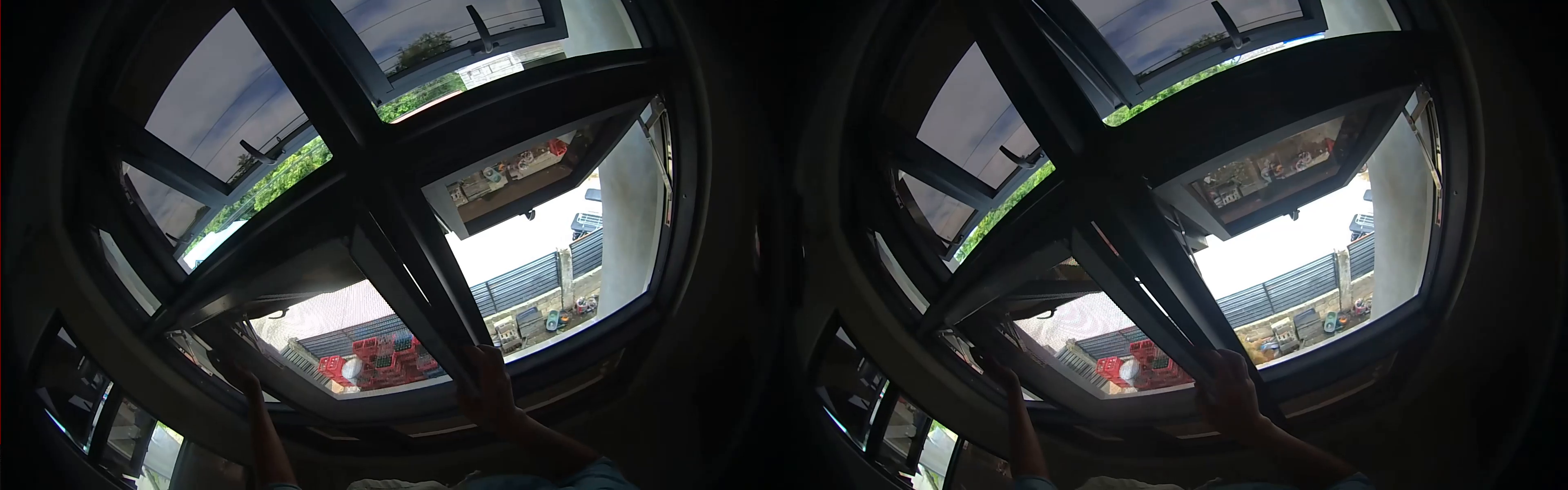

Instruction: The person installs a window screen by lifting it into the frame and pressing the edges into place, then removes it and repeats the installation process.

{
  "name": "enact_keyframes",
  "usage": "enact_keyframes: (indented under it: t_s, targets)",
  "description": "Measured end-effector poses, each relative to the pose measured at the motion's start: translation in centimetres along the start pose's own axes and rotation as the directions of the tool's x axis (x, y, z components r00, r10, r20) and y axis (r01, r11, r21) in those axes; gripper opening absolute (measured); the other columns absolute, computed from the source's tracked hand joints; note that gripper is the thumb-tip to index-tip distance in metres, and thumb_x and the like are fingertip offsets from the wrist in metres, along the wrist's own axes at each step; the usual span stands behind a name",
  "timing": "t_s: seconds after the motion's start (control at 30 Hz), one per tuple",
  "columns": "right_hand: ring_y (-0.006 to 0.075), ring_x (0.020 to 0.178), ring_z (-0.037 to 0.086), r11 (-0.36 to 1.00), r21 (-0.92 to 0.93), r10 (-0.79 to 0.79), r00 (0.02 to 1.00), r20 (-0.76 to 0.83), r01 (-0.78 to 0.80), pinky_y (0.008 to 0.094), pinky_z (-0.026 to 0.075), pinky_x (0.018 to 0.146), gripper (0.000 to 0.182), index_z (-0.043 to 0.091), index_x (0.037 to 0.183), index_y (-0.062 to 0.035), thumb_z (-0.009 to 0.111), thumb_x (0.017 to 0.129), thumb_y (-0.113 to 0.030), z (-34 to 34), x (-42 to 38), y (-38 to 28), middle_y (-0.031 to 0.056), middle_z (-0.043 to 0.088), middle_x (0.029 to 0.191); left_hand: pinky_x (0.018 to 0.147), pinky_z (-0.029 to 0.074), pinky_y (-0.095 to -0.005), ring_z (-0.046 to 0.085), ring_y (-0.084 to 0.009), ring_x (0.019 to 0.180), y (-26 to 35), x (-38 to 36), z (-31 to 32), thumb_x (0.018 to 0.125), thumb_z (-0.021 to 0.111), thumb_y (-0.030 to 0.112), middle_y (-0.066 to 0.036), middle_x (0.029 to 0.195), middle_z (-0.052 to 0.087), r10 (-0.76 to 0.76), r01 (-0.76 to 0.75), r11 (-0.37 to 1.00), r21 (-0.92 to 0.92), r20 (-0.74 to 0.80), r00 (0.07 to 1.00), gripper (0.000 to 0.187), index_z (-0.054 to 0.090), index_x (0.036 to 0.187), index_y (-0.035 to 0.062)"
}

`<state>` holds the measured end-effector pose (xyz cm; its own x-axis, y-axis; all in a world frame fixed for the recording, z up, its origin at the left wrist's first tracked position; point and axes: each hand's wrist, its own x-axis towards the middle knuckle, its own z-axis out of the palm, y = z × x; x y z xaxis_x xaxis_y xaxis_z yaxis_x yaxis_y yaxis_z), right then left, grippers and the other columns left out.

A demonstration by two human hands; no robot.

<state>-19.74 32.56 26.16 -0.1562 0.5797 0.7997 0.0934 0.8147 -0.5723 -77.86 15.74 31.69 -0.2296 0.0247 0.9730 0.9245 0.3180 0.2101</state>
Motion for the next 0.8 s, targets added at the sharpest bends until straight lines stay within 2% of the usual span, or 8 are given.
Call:
enact_keyframes:
  t_s: [0.07, 0.2, 0.23, 0.33, 0.57, 0.67, 0.73, 0.8]
  targets:
    - [0.0383, 0.099, 0.051, 0.993, -0.082, -0.081, 0.997, -0.007, 0.08, 0.0459, 0.046, 0.08, 0.053, 0.046, 0.122, -0.0023, 0.064, 0.072, -0.009, 0.2, -1.4, 1.2, 0.0189, 0.049, 0.109, 0.113, 0.022, -0.0431, 0.026, -0.0366, 0.136, 1.7, 0.2, -0.2, 0.099, 0.032, 0.018, -0.022, 0.146, 0.028, -0.03, 0.03, 1.0, -0.001, -0.021, 0.999, 0.045, 0.035, 0.139, -0.0005]
    - [0.0393, 0.101, 0.051, 0.998, 0.044, -0.034, 0.999, 0.008, 0.034, 0.0448, 0.046, 0.082, 0.054, 0.046, 0.122, 0.0006, 0.065, 0.074, -0.015, 1.2, -2.0, 2.6, 0.0213, 0.05, 0.112, 0.11, 0.028, -0.0398, 0.026, -0.0329, 0.137, 4.4, 0.6, -1.0, 0.101, 0.031, 0.029, -0.022, 0.149, 0.021, 0.042, -0.041, 0.997, 0.066, -0.018, 0.999, 0.054, 0.023, 0.143, -0.004]
    - [0.0397, 0.102, 0.051, 0.997, 0.078, -0.027, 1.0, 0.009, 0.026, 0.0447, 0.046, 0.082, 0.057, 0.045, 0.124, 0.0007, 0.066, 0.074, -0.016, 0.6, -0.9, 1.8, 0.0218, 0.05, 0.113, 0.113, 0.022, -0.043, 0.023, -0.0367, 0.137, 5.9, 0.8, -0.8, 0.099, 0.03, 0.024, -0.023, 0.147, 0.024, -0.109, 0.101, 0.987, -0.121, -0.059, 0.992, 0.047, 0.035, 0.139, -0.0024]
    - [0.0402, 0.105, 0.052, 0.982, 0.187, 0.028, 0.999, 0.026, -0.033, 0.0443, 0.046, 0.085, 0.063, 0.041, 0.128, 0.0009, 0.068, 0.074, -0.018, -0.5, -0.2, 0.2, 0.0229, 0.048, 0.117, 0.112, 0.023, -0.043, 0.023, -0.0361, 0.137, 5.9, 1.2, -1.1, 0.1, 0.029, 0.025, -0.024, 0.147, 0.024, -0.048, 0.039, 0.986, -0.163, -0.052, 0.997, 0.048, 0.036, 0.138, -0.0032]
    - [0.0409, 0.108, 0.05, 0.933, 0.212, 0.255, 0.951, 0.175, -0.289, 0.0444, 0.046, 0.087, 0.063, 0.04, 0.129, -0.0002, 0.067, 0.074, -0.013, 0.2, -8.7, 5.6, 0.0232, 0.044, 0.121, 0.112, 0.021, -0.0466, 0.023, -0.0396, 0.136, 2.7, 1.2, -1.1, 0.101, 0.025, 0.028, -0.027, 0.148, 0.019, 0.154, -0.147, 0.981, 0.128, -0.052, 0.987, 0.051, 0.029, 0.139, -0.005]
    - [0.0391, 0.106, 0.052, 0.87, 0.178, 0.42, 0.88, 0.221, -0.46, 0.0416, 0.046, 0.088, 0.057, 0.042, 0.126, -0.0017, 0.064, 0.074, -0.009, 0.3, -13.1, 7.6, 0.0209, 0.045, 0.121, 0.113, 0.021, -0.0485, 0.025, -0.0419, 0.135, 3.3, 1.5, -1.3, 0.1, 0.023, 0.025, -0.03, 0.146, 0.021, 0.002, -0.001, 0.999, 0.042, -0.039, 0.999, 0.051, 0.03, 0.138, -0.0075]
    - [0.0363, 0.105, 0.054, 0.84, 0.154, 0.485, 0.847, 0.217, -0.52, 0.0395, 0.047, 0.087, 0.054, 0.043, 0.125, -0.0016, 0.064, 0.076, -0.009, 0.8, -16.7, 9.6, 0.0195, 0.048, 0.118, 0.112, 0.022, -0.049, 0.028, -0.0425, 0.134, 2.9, 2.1, -1.9, 0.099, 0.022, 0.024, -0.032, 0.143, 0.025, 0.207, -0.204, 0.94, 0.273, 0.018, 0.978, 0.05, 0.031, 0.136, -0.0089]
    - [0.0323, 0.104, 0.056, 0.615, 0.331, 0.662, 0.697, 0.275, -0.715, 0.0382, 0.047, 0.087, 0.05, 0.044, 0.123, -0.0004, 0.064, 0.079, -0.011, 1.8, -19.8, 10.8, 0.0171, 0.053, 0.114, 0.111, 0.024, -0.0495, 0.03, -0.0434, 0.132, 2.0, 2.3, -2.3, 0.099, 0.022, 0.022, -0.033, 0.14, 0.029, 0.301, -0.299, 0.869, 0.395, 0.06, 0.952, 0.049, 0.033, 0.135, -0.0098]
